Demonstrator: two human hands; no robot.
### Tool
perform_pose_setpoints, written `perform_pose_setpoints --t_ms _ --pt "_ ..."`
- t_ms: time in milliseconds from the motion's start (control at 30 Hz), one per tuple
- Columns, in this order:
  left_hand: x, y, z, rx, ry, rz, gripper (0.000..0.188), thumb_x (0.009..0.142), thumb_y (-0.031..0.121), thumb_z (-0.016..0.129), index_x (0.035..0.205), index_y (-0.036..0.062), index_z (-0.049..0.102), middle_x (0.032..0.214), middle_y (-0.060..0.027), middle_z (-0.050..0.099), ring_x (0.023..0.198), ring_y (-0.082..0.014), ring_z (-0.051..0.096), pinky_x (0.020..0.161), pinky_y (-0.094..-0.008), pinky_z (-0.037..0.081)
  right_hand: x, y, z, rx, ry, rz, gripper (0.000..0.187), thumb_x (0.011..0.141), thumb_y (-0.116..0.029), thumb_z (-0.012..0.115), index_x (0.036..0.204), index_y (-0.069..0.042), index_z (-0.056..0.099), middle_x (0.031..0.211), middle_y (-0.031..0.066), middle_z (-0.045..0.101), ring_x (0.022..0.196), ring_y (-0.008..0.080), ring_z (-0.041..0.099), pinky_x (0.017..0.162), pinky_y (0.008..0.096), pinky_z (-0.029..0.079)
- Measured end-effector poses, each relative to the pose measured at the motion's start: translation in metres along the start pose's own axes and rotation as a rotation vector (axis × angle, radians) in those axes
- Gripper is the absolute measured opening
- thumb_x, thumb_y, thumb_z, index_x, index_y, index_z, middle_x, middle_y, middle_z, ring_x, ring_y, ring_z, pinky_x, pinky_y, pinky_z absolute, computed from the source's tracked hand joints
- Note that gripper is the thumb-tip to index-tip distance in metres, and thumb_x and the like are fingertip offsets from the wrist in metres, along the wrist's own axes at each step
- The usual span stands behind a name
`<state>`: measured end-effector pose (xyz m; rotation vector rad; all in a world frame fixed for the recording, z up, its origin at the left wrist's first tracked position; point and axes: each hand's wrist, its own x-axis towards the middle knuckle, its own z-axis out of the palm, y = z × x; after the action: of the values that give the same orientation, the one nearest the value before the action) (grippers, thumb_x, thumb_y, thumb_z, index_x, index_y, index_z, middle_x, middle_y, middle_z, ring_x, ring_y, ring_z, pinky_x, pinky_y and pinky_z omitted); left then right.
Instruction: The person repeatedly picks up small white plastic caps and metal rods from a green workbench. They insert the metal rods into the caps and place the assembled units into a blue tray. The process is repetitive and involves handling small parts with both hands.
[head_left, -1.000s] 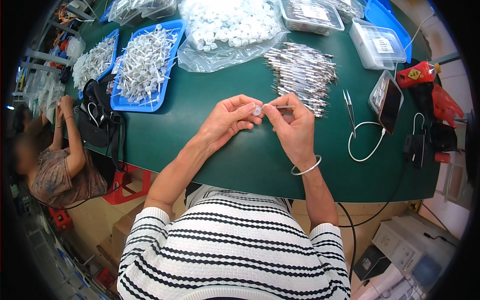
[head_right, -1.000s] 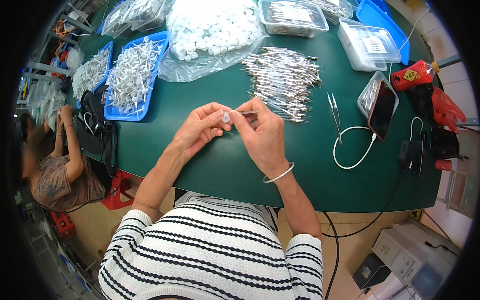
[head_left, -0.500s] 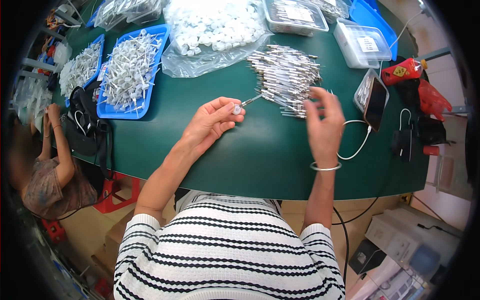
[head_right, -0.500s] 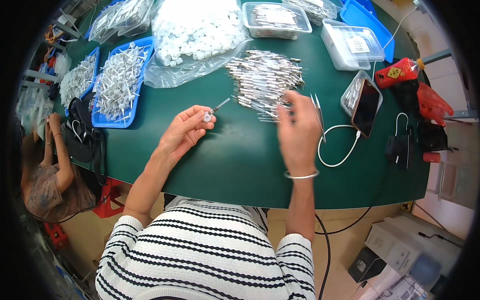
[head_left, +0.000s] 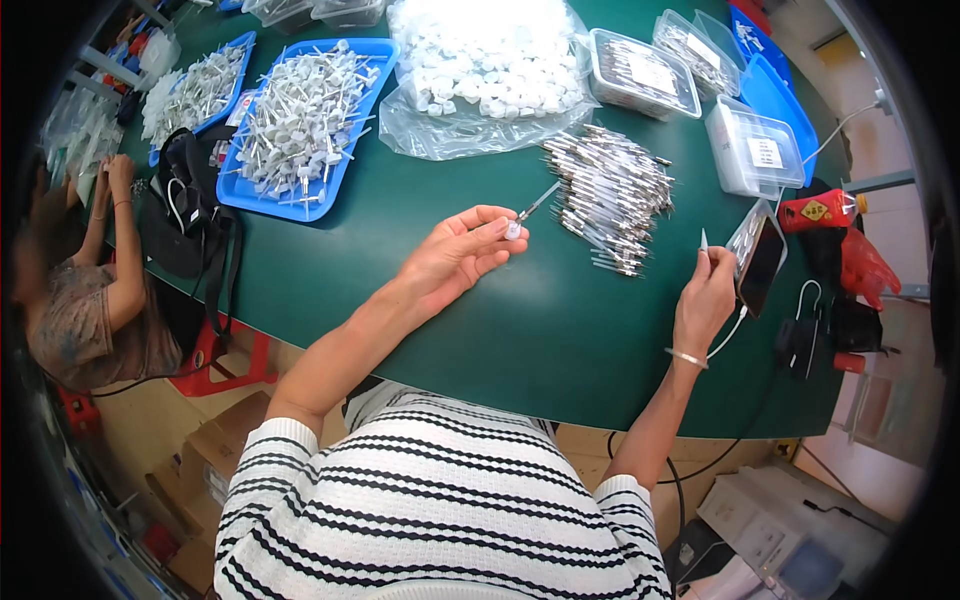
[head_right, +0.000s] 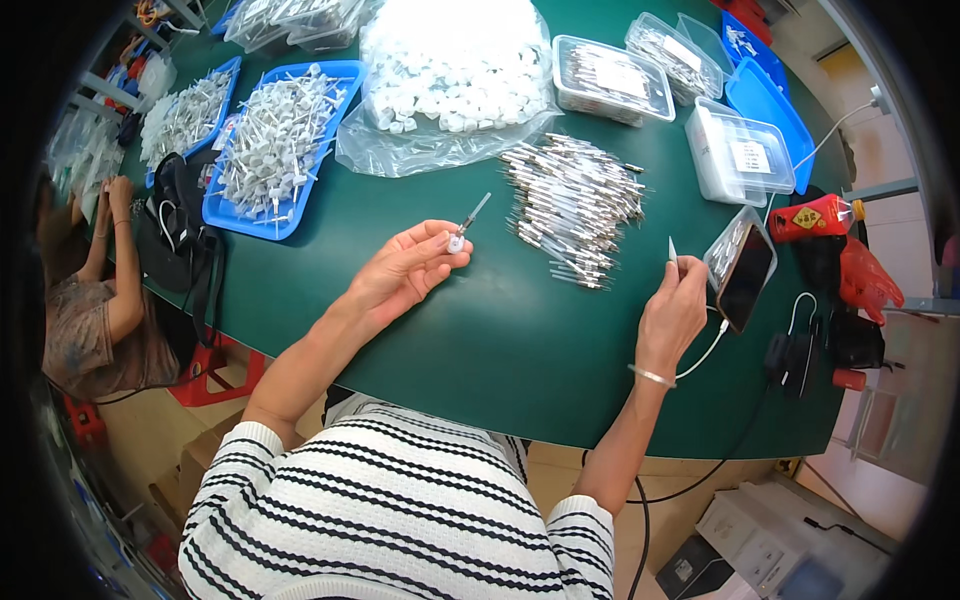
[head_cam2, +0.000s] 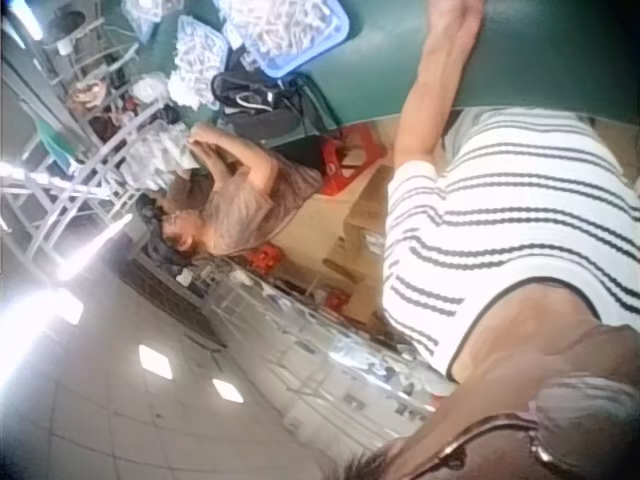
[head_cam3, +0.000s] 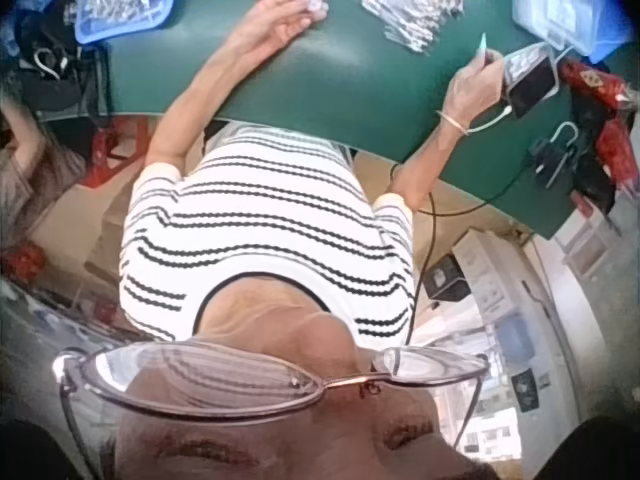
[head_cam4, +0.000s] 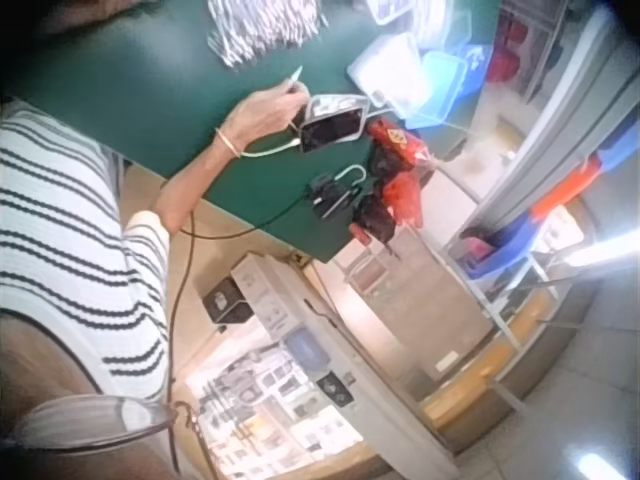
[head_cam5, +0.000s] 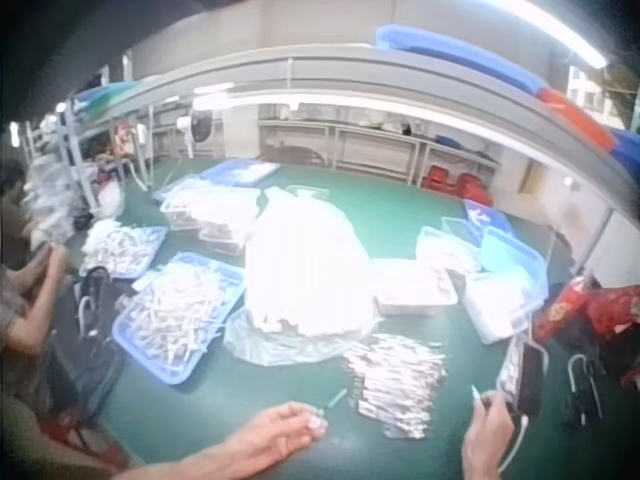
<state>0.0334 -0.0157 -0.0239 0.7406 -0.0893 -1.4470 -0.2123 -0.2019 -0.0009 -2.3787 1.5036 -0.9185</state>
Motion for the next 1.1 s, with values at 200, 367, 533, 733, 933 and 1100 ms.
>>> perform_pose_setpoints --t_ms 200,367,533,733,933,1100 --pt "0.0 -0.002 0.002 0.021 0.042 0.02 0.016 0.09 0.009 0.061 0.103 0.0014 0.059 0.099 -0.011 0.065 0.09 -0.014 0.066 0.073 -0.017 0.056 -0.042 -0.095 -0.001 0.474 -0.337 -0.246 0.013 0.086 -0.006 0.06 0.099 -0.003 0.061 0.082 0.0131 0.062 0.069 0.0288 0.06 0.062 0.0338 0.047" --pt "-0.001 -0.003 0.003 0.081 0.051 0.048 0.018 0.09 0.011 0.06 0.105 0.0017 0.058 0.1 -0.0104 0.065 0.092 -0.0137 0.065 0.076 -0.0195 0.055 -0.05 -0.114 0.018 0.487 -0.415 -0.285 0.013 0.082 -0.006 0.063 0.095 -0.004 0.063 0.079 0.0095 0.061 0.066 0.0277 0.059 0.058 0.0352 0.046" --pt "-0.002 -0.005 0.004 0.114 0.046 0.064 0.018 0.091 0.012 0.059 0.106 0.0024 0.057 0.102 -0.01 0.065 0.093 -0.0137 0.065 0.077 -0.0214 0.054 -0.05 -0.117 0.023 0.468 -0.436 -0.291 0.012 0.082 -0.008 0.063 0.093 -0.004 0.062 0.078 0.0094 0.06 0.065 0.0277 0.059 0.056 0.0361 0.045" --pt "-0.001 -0.007 0.002 0.125 0.05 0.057 0.018 0.091 0.012 0.06 0.106 0.0024 0.057 0.101 -0.0097 0.065 0.092 -0.0134 0.065 0.075 -0.0209 0.054 -0.051 -0.117 0.025 0.473 -0.434 -0.289 0.011 0.083 -0.009 0.063 0.093 -0.004 0.061 0.077 0.0097 0.06 0.064 0.0279 0.059 0.056 0.0365 0.044" --pt "-0.001 -0.008 0.002 0.109 0.063 0.056 0.018 0.09 0.012 0.061 0.105 0.0024 0.057 0.099 -0.0089 0.066 0.09 -0.0127 0.066 0.073 -0.0195 0.055 -0.051 -0.116 0.027 0.482 -0.407 -0.305 0.011 0.083 -0.009 0.063 0.093 -0.004 0.061 0.078 0.009 0.06 0.064 0.0276 0.059 0.055 0.0366 0.044" --pt "0.0 -0.008 0.003 0.112 0.069 0.049 0.019 0.09 0.013 0.061 0.105 0.0025 0.057 0.099 -0.0091 0.066 0.09 -0.0126 0.066 0.073 -0.0191 0.055 -0.051 -0.114 0.025 0.468 -0.427 -0.28 0.011 0.083 -0.009 0.063 0.092 -0.004 0.061 0.078 0.0085 0.06 0.064 0.0274 0.058 0.055 0.0364 0.044"
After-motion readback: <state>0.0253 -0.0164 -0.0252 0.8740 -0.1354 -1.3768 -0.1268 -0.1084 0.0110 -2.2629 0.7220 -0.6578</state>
